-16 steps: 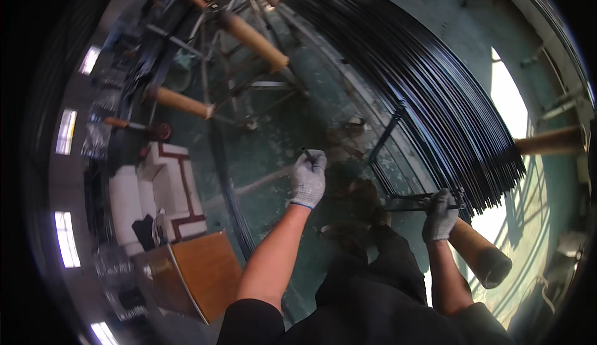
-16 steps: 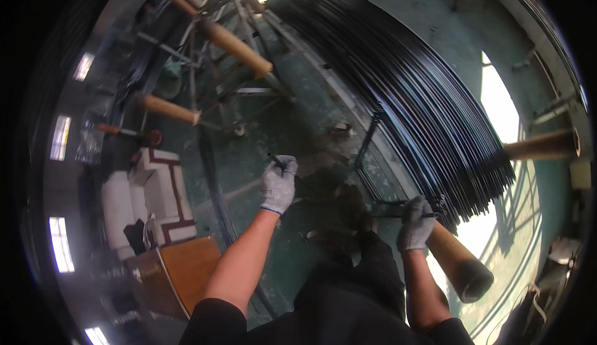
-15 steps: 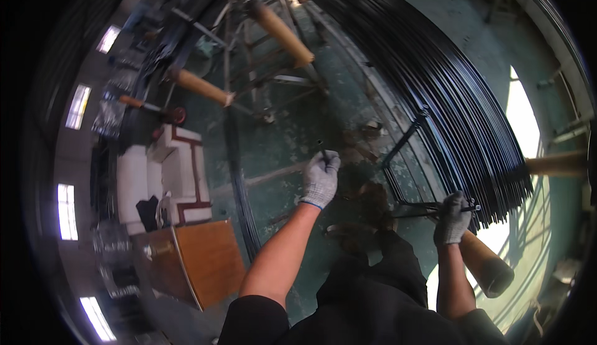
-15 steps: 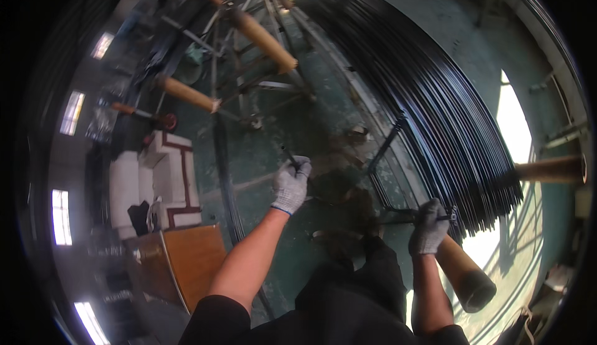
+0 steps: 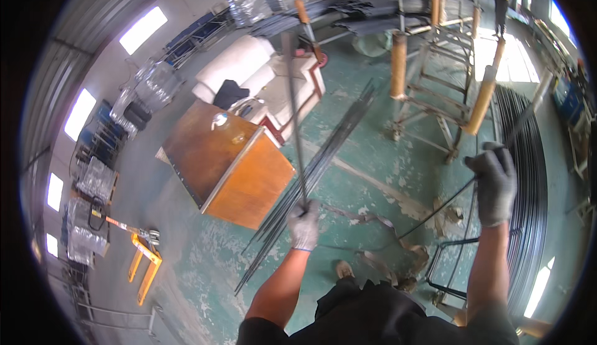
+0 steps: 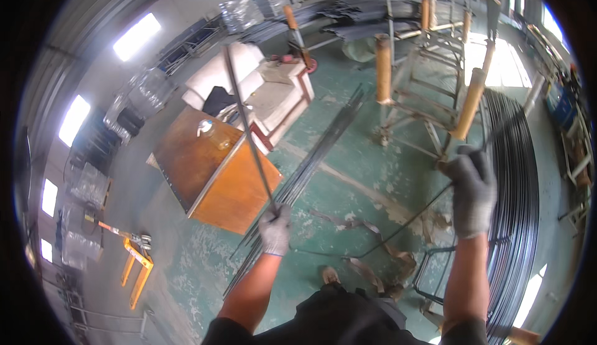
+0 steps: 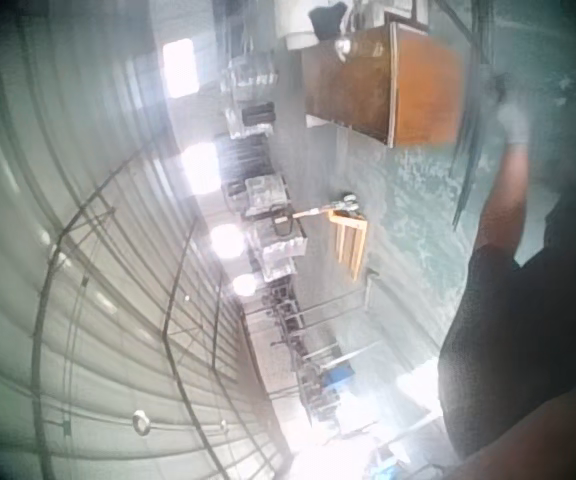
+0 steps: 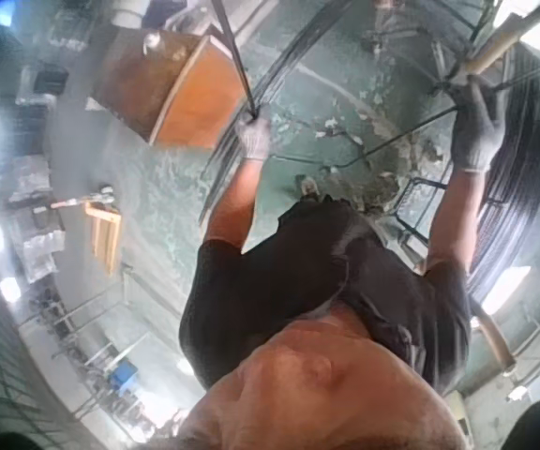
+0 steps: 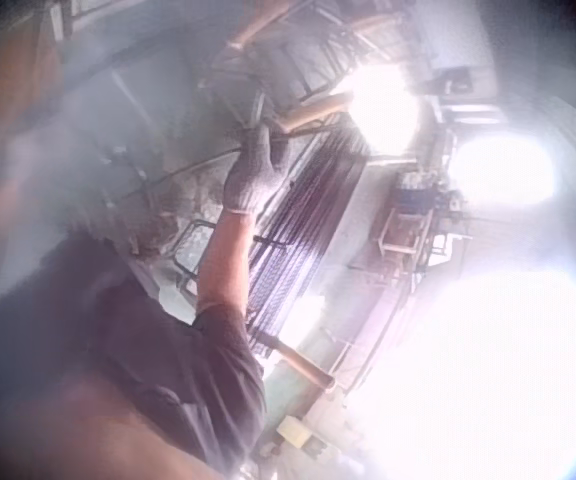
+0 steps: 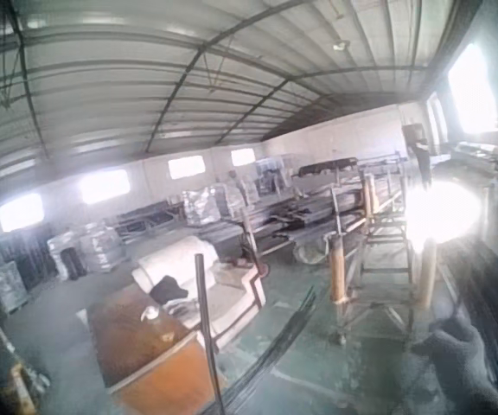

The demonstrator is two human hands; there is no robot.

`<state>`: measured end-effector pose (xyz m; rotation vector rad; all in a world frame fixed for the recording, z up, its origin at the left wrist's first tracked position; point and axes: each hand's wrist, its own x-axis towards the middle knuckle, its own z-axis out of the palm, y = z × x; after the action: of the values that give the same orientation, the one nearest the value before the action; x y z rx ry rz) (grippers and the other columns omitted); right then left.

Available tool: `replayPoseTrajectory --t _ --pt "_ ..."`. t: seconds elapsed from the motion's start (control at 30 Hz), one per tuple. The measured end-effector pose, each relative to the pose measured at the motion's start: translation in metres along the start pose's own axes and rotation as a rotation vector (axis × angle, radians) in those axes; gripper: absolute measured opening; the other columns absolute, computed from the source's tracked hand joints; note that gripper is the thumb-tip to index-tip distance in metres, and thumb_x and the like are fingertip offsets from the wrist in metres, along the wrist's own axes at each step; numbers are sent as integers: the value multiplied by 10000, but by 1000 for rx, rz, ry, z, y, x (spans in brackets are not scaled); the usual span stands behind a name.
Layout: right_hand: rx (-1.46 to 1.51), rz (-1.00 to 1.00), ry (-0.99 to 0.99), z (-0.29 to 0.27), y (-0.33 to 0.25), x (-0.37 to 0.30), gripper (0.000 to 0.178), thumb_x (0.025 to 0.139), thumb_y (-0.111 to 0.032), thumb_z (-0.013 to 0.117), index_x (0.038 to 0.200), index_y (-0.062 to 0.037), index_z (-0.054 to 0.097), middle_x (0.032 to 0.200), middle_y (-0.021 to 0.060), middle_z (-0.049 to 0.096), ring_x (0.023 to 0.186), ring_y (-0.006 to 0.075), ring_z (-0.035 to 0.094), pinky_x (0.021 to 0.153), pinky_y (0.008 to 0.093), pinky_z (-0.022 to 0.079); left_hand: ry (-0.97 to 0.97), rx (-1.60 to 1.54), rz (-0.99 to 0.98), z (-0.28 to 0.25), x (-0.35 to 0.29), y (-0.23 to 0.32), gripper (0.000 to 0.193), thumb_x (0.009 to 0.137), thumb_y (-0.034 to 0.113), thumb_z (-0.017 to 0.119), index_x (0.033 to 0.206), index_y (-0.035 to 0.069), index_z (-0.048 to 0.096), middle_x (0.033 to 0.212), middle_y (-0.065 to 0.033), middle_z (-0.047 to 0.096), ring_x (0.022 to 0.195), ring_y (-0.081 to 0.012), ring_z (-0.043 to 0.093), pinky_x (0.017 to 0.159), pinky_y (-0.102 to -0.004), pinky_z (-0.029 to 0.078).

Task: The person retrieves metal rods from a rack, places them into a bending machine, and operates the machine to bend the rods. The person then removes the bent rods and stacks them on a wooden table.

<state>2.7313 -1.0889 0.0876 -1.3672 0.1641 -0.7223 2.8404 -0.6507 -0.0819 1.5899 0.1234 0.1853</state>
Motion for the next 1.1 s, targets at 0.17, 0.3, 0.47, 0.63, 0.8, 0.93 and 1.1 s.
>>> replayPoseTrajectory --t 0.17,0.3,0.47,0.63,0.8,0.93,1.1 --pt "14 378 -412 207 142 -63 166 1104 -107 761 1232 -4 781 1019 86 793 901 189 776 842 337 630 336 -250 -203 -164 69 49 214 1072 103 786 918 143 642 739 60 513 626 -75 493 583 -291 402" --pt "-450 492 -600 283 245 -138 300 1142 -305 750 1145 -9 799 888 70 779 857 143 734 826 350 602 489 -401 -189 -264 107 82 147 1104 176 777 1018 168 659 719 66 481 601 -87 448 579 -291 373" --pt "-560 557 -575 369 313 -141 331 1140 -307 760 1156 23 781 887 65 762 817 156 724 796 366 604 536 -376 -115 -360 149 65 89 1149 173 722 1107 104 687 804 28 575 633 -112 514 613 -323 451" --pt "-425 494 -717 512 359 -96 389 1141 -345 742 1136 40 800 848 63 717 788 149 651 753 365 551 564 -195 -307 -415 190 -17 281 1141 169 720 1367 8 670 986 -110 748 710 -198 694 680 -378 620" --pt "-395 474 -783 676 406 -44 325 1133 -297 738 1211 6 827 806 53 704 734 146 634 695 374 516 667 -57 -467 -433 251 -90 518 1061 74 726 1529 -77 564 1098 -172 750 753 -237 738 707 -400 675" --pt "-414 518 -778 778 457 -21 321 1124 -239 726 1314 -1 826 870 72 768 764 156 698 711 372 553 710 -30 -449 -464 320 -103 516 1027 69 738 1512 -43 603 1124 -122 729 860 -226 756 739 -387 687" --pt "-606 516 -759 865 525 -16 320 1115 -248 720 1314 -26 838 946 147 837 861 241 806 794 426 612 767 5 -395 -496 374 -122 423 965 30 706 1386 -1 689 1189 -70 708 1034 -184 729 828 -375 680"
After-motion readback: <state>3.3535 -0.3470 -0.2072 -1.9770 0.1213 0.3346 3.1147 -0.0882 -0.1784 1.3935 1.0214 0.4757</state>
